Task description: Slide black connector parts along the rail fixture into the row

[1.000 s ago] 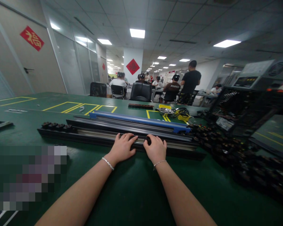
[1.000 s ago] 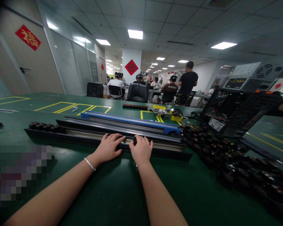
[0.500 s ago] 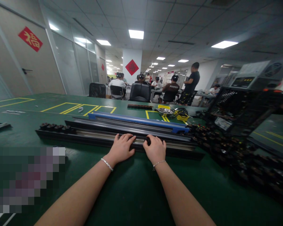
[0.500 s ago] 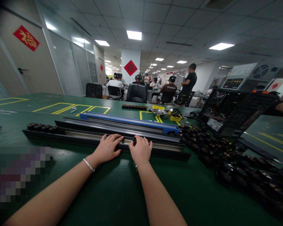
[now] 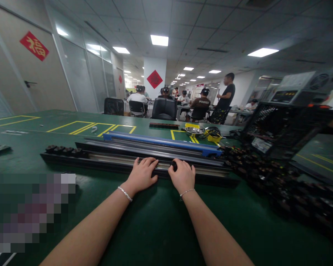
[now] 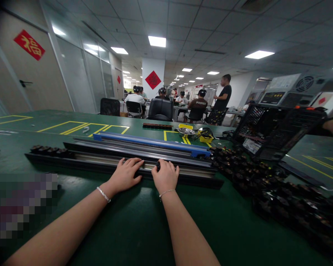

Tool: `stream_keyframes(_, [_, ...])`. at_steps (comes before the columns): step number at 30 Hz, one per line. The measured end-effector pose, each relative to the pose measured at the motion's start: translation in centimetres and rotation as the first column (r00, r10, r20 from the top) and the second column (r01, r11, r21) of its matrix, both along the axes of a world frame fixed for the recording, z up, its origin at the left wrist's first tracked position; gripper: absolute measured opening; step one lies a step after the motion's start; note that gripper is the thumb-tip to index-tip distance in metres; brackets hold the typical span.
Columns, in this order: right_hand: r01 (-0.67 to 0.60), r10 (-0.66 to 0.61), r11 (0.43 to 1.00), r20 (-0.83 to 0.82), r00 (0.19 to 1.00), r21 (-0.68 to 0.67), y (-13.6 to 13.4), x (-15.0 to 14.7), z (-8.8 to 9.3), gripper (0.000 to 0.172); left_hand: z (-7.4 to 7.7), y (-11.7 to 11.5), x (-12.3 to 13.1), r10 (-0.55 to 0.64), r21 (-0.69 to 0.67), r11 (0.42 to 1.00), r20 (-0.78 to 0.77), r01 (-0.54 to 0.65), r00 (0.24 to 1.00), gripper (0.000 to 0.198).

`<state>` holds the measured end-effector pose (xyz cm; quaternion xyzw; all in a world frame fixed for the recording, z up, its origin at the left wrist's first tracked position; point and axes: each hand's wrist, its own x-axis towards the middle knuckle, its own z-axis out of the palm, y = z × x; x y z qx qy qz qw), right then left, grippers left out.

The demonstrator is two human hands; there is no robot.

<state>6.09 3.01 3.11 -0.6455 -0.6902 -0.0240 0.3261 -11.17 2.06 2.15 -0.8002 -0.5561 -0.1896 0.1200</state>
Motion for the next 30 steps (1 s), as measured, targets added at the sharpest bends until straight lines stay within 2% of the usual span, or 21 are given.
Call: stream_keyframes(30, [0.02, -0.019, 0.999, -0.029, 0.999, 0.034, 0.21, 0.57, -0.07, 0.024, -0.21, 0.14, -0.01, -0.001, 0.015, 1.0, 0.001, 0.001, 1.0, 0.056])
